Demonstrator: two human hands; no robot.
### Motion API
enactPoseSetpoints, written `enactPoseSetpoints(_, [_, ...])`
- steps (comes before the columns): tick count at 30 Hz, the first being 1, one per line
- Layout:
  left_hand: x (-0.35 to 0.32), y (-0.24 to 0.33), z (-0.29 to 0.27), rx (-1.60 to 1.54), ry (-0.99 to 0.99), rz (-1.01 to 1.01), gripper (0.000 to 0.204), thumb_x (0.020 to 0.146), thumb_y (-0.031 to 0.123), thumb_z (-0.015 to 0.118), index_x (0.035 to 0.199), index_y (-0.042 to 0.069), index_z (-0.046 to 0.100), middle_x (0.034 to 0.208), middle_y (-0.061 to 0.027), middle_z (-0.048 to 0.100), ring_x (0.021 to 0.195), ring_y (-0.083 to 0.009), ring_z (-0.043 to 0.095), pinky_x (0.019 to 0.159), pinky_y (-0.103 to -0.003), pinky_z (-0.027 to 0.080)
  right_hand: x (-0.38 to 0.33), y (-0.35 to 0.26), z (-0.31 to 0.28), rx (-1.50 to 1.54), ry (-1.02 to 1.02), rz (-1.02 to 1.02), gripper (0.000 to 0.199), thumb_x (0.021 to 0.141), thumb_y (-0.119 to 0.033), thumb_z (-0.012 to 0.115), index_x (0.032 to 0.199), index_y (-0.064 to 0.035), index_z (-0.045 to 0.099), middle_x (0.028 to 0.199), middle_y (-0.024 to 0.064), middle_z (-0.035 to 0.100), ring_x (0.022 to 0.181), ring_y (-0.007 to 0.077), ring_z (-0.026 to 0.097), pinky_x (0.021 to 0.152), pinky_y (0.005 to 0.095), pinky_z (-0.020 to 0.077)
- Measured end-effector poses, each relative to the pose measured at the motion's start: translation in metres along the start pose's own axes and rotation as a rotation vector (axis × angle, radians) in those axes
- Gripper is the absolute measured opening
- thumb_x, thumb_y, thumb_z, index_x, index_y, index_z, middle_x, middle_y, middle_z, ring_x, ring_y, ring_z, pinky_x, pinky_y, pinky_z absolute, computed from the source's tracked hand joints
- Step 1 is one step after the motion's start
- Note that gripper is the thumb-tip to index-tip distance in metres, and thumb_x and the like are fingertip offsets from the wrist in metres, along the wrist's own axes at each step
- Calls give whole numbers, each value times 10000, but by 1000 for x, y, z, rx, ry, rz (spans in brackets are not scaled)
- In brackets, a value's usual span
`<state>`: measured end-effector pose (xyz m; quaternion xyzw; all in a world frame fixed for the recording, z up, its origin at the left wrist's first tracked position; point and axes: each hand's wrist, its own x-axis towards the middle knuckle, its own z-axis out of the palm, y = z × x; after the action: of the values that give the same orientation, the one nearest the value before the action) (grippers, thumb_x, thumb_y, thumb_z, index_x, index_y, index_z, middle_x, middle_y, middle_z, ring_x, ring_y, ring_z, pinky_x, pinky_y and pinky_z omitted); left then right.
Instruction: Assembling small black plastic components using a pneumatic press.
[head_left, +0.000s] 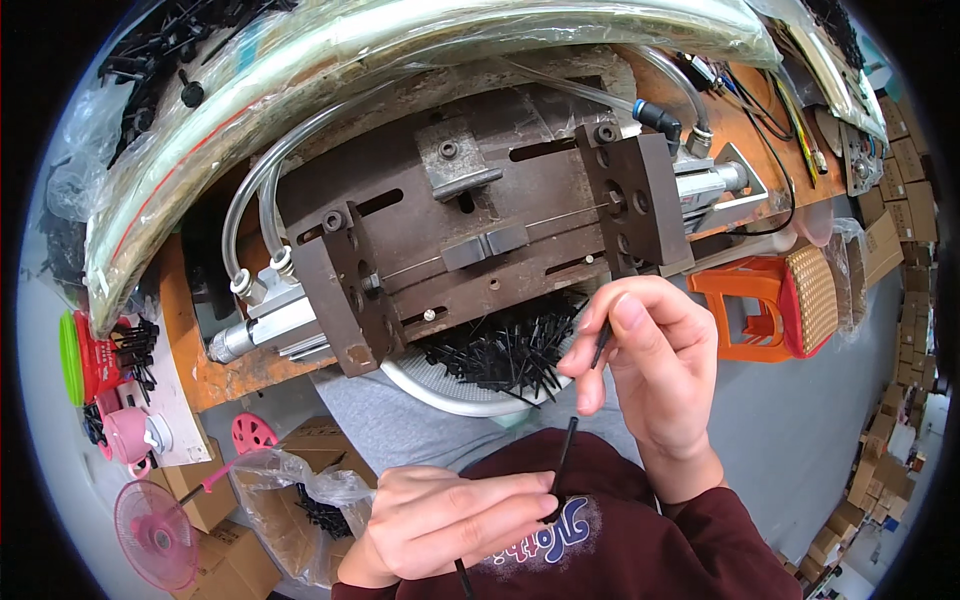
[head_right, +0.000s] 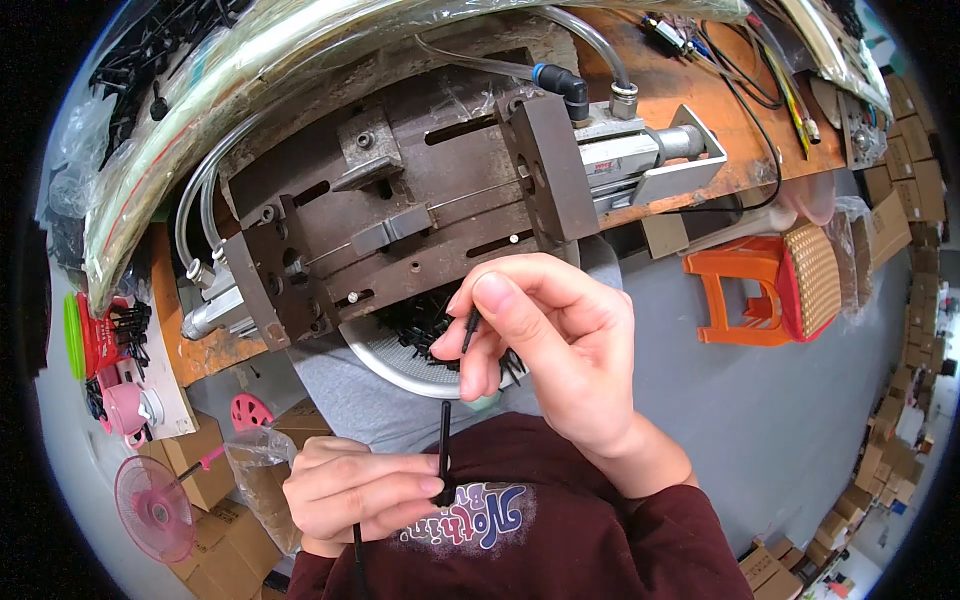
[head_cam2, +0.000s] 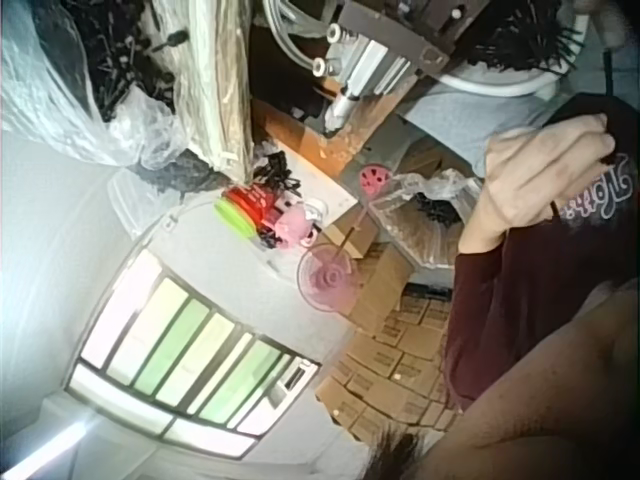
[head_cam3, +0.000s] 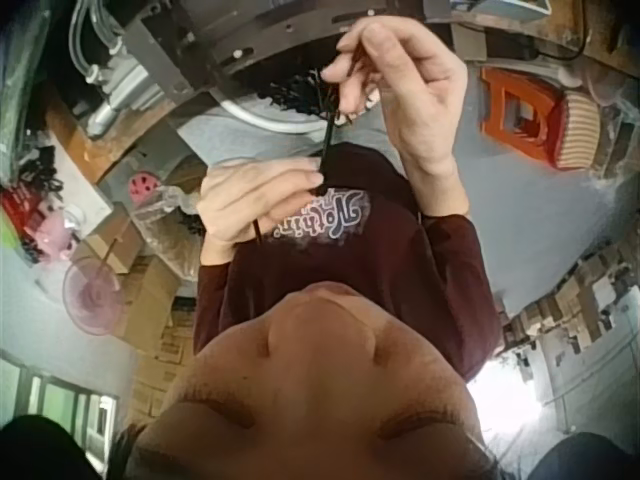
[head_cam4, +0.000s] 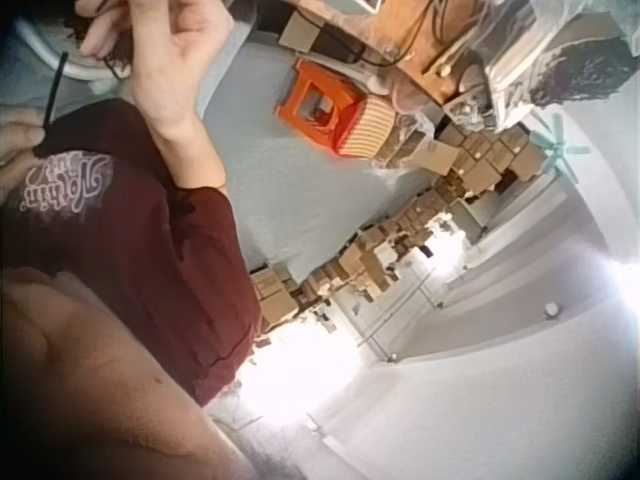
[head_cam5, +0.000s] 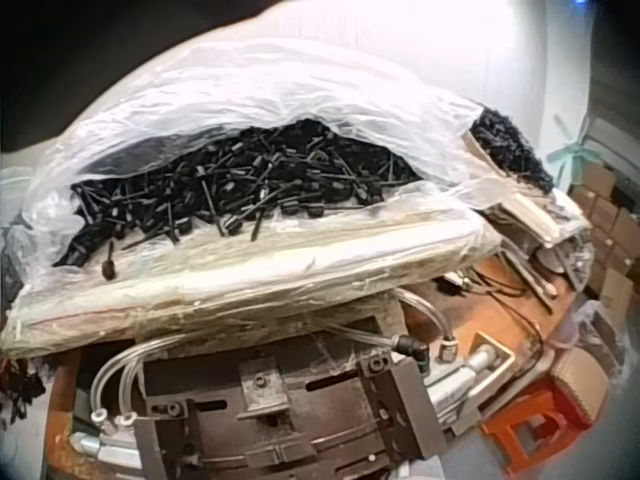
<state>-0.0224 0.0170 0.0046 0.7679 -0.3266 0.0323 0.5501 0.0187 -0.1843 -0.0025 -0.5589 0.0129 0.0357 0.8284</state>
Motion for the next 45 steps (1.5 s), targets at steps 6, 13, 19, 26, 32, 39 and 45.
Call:
enactPoseSetpoints(6, [-2,-4,5,104,-3,15,191,736,194,776,920,146,755,905,-41,697,503,-91,581,427,-208,436,-9,0,-3,140,-135,148,233,1002,-137,457,998,53,593,847,159,689,601,129,648,526,218,485])
enactPoseSetpoints(13, [4,-1,-2,197,-97,40,286,695,150,734,980,135,748,1078,-53,691,473,-44,511,411,-191,357,-8,0,6,29,-78,93,272,1000,-181,450,926,54,567,736,210,666,543,163,639,416,210,460])
enactPoseSetpoints(19, [1,-5,1,255,-90,101,340,670,98,658,998,55,739,1138,-77,683,480,3,484,418,-164,338,-10,-2,0,65,-86,120,225,1001,-125,459,996,55,594,846,154,691,589,122,638,522,220,489])
enactPoseSetpoints(26, [0,-9,2,289,-93,139,330,679,105,648,990,41,736,1137,-98,681,458,2,463,414,-164,327,-8,-2,4,7,-51,111,263,991,-154,468,897,70,571,740,181,646,649,214,688,415,224,517])
enactPoseSetpoints(32, [-1,-4,2,315,-100,84,261,675,119,752,936,106,746,1076,-64,701,435,-24,462,398,-181,317,-7,-3,5,1,-57,117,263,988,-148,471,894,76,574,742,183,647,649,216,687,419,226,521])
enactPoseSetpoints(39, [1,-12,3,276,-76,149,297,695,86,682,983,42,736,1128,-94,684,477,5,494,413,-164,323,-8,-4,3,11,-55,83,262,988,-142,468,899,82,572,739,205,651,595,205,672,413,226,514])
enactPoseSetpoints(45, [3,-14,3,303,-101,159,308,686,88,689,986,42,735,1134,-90,682,486,6,503,420,-164,331,-5,-3,2,9,-54,114,261,989,-146,470,909,82,568,738,204,652,574,197,662,409,226,509])
